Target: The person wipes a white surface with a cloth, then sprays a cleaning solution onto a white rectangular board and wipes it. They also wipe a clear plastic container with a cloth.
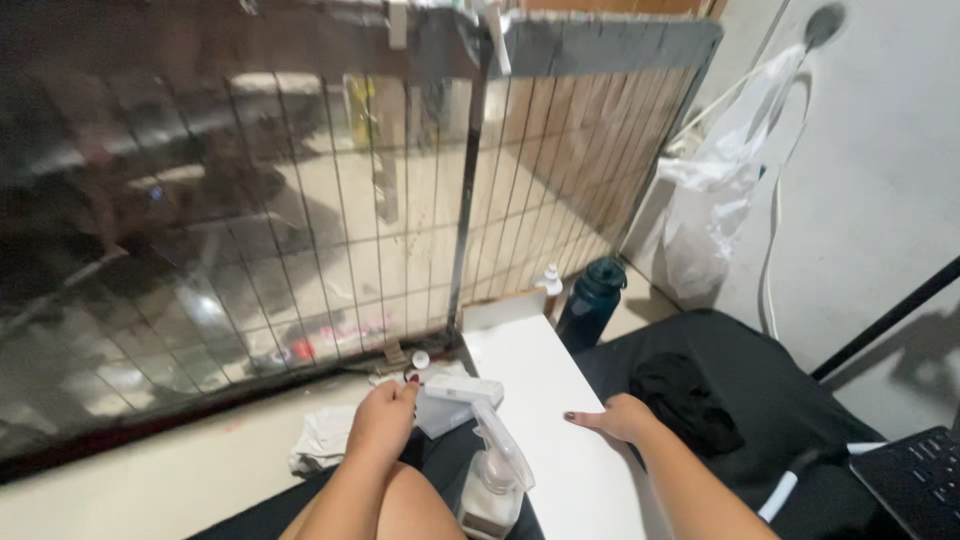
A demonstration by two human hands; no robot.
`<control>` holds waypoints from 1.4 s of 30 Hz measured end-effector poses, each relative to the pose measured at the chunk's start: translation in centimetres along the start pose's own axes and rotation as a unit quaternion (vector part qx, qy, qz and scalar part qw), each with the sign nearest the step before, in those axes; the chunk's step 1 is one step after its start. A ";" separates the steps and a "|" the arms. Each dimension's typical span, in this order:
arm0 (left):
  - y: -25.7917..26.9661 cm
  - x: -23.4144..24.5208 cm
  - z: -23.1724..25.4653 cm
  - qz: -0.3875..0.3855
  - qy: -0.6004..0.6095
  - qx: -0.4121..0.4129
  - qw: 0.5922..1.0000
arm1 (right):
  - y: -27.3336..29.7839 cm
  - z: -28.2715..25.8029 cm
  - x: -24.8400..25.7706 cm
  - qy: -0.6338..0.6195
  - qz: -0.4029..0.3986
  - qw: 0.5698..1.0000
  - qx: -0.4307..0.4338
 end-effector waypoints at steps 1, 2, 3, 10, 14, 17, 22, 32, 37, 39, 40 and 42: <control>0.2 0.3 0.2 0.005 0.007 -0.006 1.000 | 0.1 0.3 0.7 -0.046 0.007 0.999 0.014; 0.4 0.7 0.1 0.007 0.021 -0.014 1.000 | 0.6 0.1 1.1 -0.092 0.011 0.995 0.027; 0.5 1.1 -0.1 0.009 0.035 -0.022 0.999 | 1.2 -0.5 1.3 -0.173 -0.003 0.984 0.030; -1.2 1.3 -3.3 -0.002 0.197 0.006 0.980 | 6.3 -3.1 7.2 -0.358 0.017 0.932 0.058; -2.9 1.4 -4.4 -0.004 0.258 0.004 0.966 | 6.9 -4.3 12.1 -0.450 0.054 0.856 0.247; -3.1 1.6 -3.8 0.000 0.247 -0.008 0.969 | 8.9 -1.8 16.5 -0.279 0.181 0.935 0.125; -2.2 3.3 3.7 0.005 0.204 -0.140 0.969 | 14.8 -4.8 24.2 -0.284 0.271 0.897 0.201; 0.3 9.9 24.0 -0.124 0.351 -0.234 0.898 | 28.9 -20.8 33.2 -0.104 0.419 0.800 0.417; -1.7 11.8 25.2 -0.101 0.465 -0.191 0.859 | 34.0 -28.7 33.3 -0.048 0.388 0.744 0.543; -5.5 13.8 22.0 -0.038 0.592 -0.160 0.789 | 35.3 -31.3 33.4 -0.036 0.375 0.731 0.569; -7.3 14.4 19.2 -0.016 0.623 -0.128 0.772 | 35.6 -32.3 33.3 -0.033 0.367 0.735 0.570; -10.3 15.3 12.1 0.044 0.631 -0.039 0.773 | 36.5 -34.3 33.4 -0.026 0.359 0.724 0.589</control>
Point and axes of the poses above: each hand's wrist, its own y-axis away from the middle knuckle, its own x-axis out of the back of the hand, z = x × y, the point moved 9 cm from there along -y, towards the middle knuckle, and after that the axes turned 8 degrees about y, right-handed, at the moved point
